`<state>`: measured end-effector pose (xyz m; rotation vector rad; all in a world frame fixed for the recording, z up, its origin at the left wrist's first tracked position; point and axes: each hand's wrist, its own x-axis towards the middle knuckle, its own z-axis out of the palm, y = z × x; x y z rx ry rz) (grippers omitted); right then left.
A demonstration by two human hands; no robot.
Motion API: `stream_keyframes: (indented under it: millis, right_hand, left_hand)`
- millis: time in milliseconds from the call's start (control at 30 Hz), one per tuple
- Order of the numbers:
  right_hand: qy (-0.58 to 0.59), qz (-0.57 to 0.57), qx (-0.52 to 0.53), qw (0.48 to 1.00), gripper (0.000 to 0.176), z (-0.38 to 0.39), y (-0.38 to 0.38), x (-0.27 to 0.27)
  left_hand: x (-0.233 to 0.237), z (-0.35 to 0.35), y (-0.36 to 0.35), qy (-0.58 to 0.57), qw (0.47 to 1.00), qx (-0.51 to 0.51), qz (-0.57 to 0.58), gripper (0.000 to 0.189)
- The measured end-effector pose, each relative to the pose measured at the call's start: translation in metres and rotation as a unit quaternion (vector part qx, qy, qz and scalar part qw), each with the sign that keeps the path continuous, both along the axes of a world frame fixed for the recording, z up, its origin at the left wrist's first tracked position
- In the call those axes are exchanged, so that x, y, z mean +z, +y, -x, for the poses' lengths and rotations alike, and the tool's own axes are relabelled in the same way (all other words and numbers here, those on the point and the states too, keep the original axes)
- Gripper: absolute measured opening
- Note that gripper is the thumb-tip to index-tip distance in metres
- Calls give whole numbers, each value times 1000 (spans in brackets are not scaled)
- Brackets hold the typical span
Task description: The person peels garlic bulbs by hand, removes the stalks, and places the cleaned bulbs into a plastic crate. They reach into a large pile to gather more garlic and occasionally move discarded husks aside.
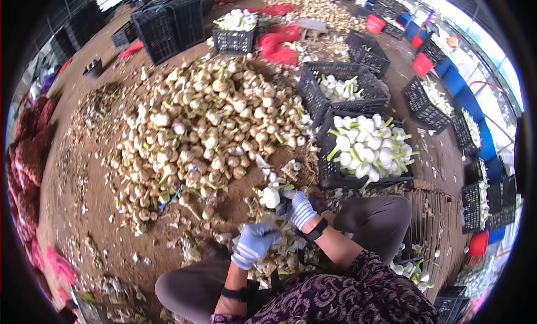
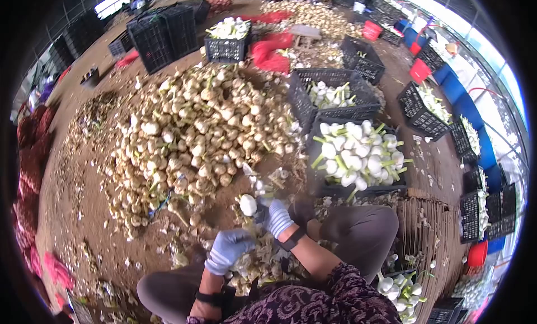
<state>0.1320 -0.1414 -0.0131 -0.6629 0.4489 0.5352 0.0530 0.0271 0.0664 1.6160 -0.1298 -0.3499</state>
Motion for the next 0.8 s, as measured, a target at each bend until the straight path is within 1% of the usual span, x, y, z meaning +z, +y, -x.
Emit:
stream_keyframes:
  millis: [33, 67, 100, 133, 167, 200, 233, 267, 300, 333, 367, 400, 433, 467, 500, 533, 567, 600, 633, 700, 733, 767, 800]
  right_hand:
    - [-9, 29, -15, 999, 21, -9, -4, 5]
    - [-5, -47, -70, 996, 23, -24, -11, 11]
    - [24, -99, -98, 990, 27, -44, -21, 28]
    - [-105, -39, -104, 988, 24, -78, -51, -17]
    - [-89, -44, -91, 991, 24, -111, -78, -13]
    - [-151, -128, -101, 975, 21, -141, -101, 6]
    - [-206, -214, -116, 948, 20, -166, -122, 23]
    - [-256, -298, -139, 909, 20, -176, -130, 49]
    - [-137, -159, -332, 920, 21, -177, -113, 90]
    - [-164, -20, -289, 943, 20, -184, -103, 79]
    - [-195, 119, -241, 943, 19, -188, -98, 69]
    - [-140, 62, -185, 971, 12, -185, -72, 50]
    - [-158, 181, -75, 968, 7, -167, -45, 32]
    - [-116, 331, 31, 936, 7, -148, -10, 22]
    - [-170, 347, 91, 918, 9, -140, 1, -34]
    - [-190, 422, 162, 871, 12, -116, 21, -51]
    - [-293, 554, 276, 729, 18, -100, 33, -83]
    - [-312, 632, 313, 637, 22, -83, 45, -112]
    - [-328, 699, 344, 535, 26, -65, 53, -130]
    - [-362, 787, 370, 336, 34, -34, 58, -139]
    - [-352, 782, 407, 315, 35, -33, 56, -144]
    - [-352, 781, 409, 314, 35, -35, 53, -147]
    - [-297, 730, 421, 449, 35, -39, 52, -140]
  left_hand:
    - [2, 1, 2, 4, 999, -34, -29, 8]
    - [-3, 2, 4, -34, 996, -30, -74, 10]
    - [-4, 0, 4, -32, 996, -30, -75, 10]
    - [-5, -1, 6, -52, 992, -4, -113, 11]
    - [-6, 3, 11, -64, 985, 29, -155, 13]
    - [-11, 3, 16, -59, 986, 33, -154, 16]
    - [-21, 5, 20, -81, 978, 32, -187, 16]
    - [-21, 10, 20, -81, 981, 55, -164, 16]
    - [-22, 11, 22, -63, 983, 24, -169, 15]
    - [-28, 14, 21, -73, 982, 17, -175, 15]
    - [-34, 15, 20, -87, 980, 5, -180, 15]
    - [-31, 14, 21, -80, 979, -13, -188, 15]
    - [-27, 13, 21, -73, 978, -31, -193, 15]
    - [-28, 13, 21, -62, 977, -34, -199, 14]
    - [-27, 15, 23, -53, 978, -33, -197, 14]
    - [-25, 14, 24, -43, 980, -19, -192, 13]
    - [-24, 13, 26, -35, 982, -4, -186, 13]
    - [-25, 12, 28, -40, 982, 6, -183, 11]
    - [-26, 12, 31, -36, 983, 9, -182, 11]
    - [-30, 12, 36, -20, 981, 36, -191, 12]
    - [-32, 13, 39, -24, 979, 44, -198, 13]
    - [-33, 12, 41, -22, 979, 45, -197, 13]
    - [-31, 11, 43, -9, 980, 80, -181, 14]
